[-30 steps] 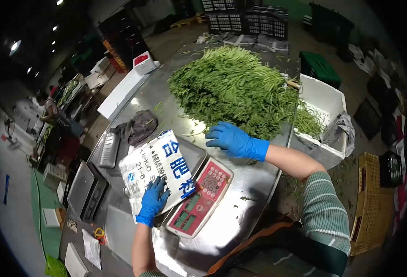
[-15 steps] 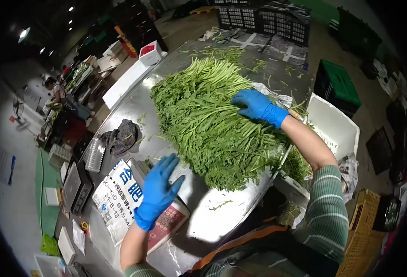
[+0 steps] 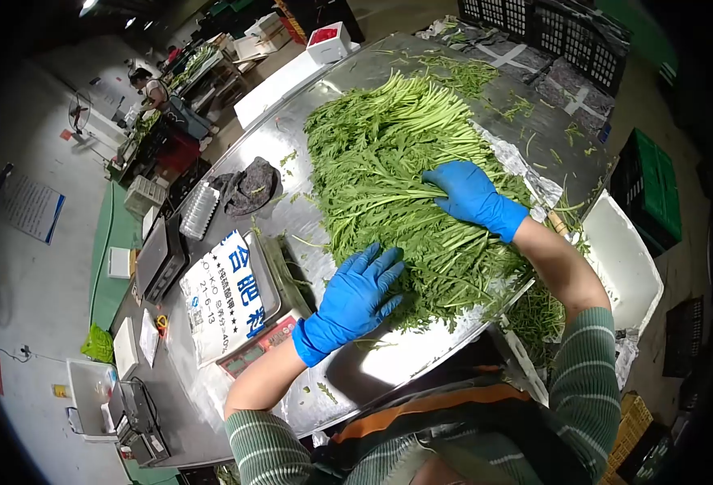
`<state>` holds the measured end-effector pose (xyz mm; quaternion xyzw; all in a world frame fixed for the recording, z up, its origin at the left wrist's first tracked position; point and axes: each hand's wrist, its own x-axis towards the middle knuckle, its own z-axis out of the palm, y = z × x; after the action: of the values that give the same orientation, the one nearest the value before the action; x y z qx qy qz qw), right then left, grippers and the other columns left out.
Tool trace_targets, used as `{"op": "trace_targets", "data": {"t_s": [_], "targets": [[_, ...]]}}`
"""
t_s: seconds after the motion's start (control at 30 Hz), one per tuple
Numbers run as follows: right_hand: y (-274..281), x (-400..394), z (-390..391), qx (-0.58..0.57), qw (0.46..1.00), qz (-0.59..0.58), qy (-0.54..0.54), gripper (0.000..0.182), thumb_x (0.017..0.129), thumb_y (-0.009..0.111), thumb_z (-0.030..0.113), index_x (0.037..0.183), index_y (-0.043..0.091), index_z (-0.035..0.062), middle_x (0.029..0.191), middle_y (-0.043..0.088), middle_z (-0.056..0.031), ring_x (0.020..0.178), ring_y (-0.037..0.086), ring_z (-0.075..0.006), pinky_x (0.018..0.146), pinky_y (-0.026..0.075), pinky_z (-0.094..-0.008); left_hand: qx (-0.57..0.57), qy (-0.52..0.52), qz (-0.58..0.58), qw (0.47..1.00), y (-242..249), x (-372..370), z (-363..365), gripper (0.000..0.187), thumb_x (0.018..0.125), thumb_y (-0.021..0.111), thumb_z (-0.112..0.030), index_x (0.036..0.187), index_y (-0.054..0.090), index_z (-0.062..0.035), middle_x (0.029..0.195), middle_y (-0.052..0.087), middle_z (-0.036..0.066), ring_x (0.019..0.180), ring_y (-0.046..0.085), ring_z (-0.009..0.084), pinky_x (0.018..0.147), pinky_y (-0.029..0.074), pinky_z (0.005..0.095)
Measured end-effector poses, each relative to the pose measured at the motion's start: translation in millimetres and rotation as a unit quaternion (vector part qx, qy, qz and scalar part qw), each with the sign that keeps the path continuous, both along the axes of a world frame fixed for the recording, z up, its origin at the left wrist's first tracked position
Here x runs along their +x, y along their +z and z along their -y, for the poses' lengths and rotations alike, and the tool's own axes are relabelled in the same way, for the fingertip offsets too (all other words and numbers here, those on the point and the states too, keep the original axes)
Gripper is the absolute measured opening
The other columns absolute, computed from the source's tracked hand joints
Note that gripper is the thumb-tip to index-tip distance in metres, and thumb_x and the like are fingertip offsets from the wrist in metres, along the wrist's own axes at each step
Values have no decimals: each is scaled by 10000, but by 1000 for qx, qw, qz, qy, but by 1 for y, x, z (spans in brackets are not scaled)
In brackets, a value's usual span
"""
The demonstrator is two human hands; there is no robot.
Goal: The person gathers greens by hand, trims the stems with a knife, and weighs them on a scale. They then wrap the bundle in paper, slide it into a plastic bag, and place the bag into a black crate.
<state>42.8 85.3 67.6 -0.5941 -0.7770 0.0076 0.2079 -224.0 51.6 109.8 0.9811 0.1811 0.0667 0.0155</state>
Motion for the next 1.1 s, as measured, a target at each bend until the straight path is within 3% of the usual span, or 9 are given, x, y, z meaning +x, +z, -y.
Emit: {"op": "trace_targets", "data": {"t_s": [0.07, 0.13, 0.23, 0.27, 0.37, 0.47, 0.73, 0.93, 1.1], "targets": [[6, -3, 2, -24, 1000, 15, -9, 344, 660, 632, 173, 991, 586, 93, 952, 547, -104, 867, 520, -295, 746, 432, -383, 13, 6, 14, 1000, 0, -5, 6, 458, 774, 572, -288, 1154, 485, -48, 1249, 432, 134, 1117, 424, 348, 922, 367, 404], [11, 1, 7, 84, 995, 54, 21, 284, 648, 636, 165, 917, 615, 79, 942, 557, -110, 850, 534, -292, 736, 441, -386, 17, 4, 36, 999, 1, -10, 11, 433, 769, 580, -266, 1134, 501, -46, 1236, 444, 136, 1108, 434, 347, 914, 372, 406], [16, 7, 4, 145, 984, -104, 2, 253, 701, 646, 192, 919, 618, 68, 999, 566, -111, 898, 547, -280, 766, 446, -366, 3, 0, 46, 999, -1, -15, 10, 427, 793, 538, -288, 1150, 494, -56, 1223, 453, 132, 1121, 422, 321, 942, 337, 408], [20, 11, 4, 55, 988, -141, 3, 257, 729, 641, 217, 942, 615, 76, 969, 590, -104, 878, 568, -274, 748, 459, -343, 8, -5, 56, 998, 0, -14, 9, 404, 782, 554, -260, 1129, 510, -58, 1206, 469, 133, 1105, 440, 319, 928, 353, 407], [8, 19, 2, 67, 992, -97, 39, 251, 767, 606, 250, 978, 608, 115, 862, 620, -84, 764, 596, -268, 671, 477, -355, 2, -27, 80, 996, 4, -6, 5, 398, 770, 567, -230, 1124, 512, -58, 1203, 471, 131, 1082, 460, 320, 912, 369, 407], [2, 28, 8, 58, 971, -234, -10, 259, 784, 598, 257, 999, 608, 113, 906, 620, -91, 802, 598, -254, 710, 471, -323, -4, -43, 101, 994, 0, 2, 2, 386, 750, 593, -185, 1107, 523, -55, 1181, 495, 132, 1068, 476, 332, 889, 398, 390], [-19, 42, 20, 16, 994, -106, -19, 307, 815, 550, 293, 1067, 579, 120, 936, 594, -106, 821, 574, -273, 691, 461, -334, 12, -44, 10, 999, -28, 15, -11, 486, 778, 553, -285, 1200, 445, -69, 1315, 357, 124, 1201, 344, 325, 941, 333, 408], [-7, 46, 24, 92, 996, -17, -1, 271, 789, 550, 297, 1017, 595, 159, 804, 551, -51, 755, 550, -247, 638, 448, -357, 7, -83, 125, 989, -4, 23, -10, 412, 749, 593, -200, 1127, 505, -60, 1207, 472, 118, 1073, 471, 304, 843, 425, 376], [-21, 46, 23, 74, 997, -14, 9, 288, 776, 569, 277, 1043, 584, 170, 826, 542, -59, 770, 543, -256, 653, 452, -365, 106, -20, 88, 990, 7, 86, -35, 678, 790, 503, -431, 1296, 302, -28, 1331, 315, 158, 1214, 305, 345, 989, 268, 423]]}}
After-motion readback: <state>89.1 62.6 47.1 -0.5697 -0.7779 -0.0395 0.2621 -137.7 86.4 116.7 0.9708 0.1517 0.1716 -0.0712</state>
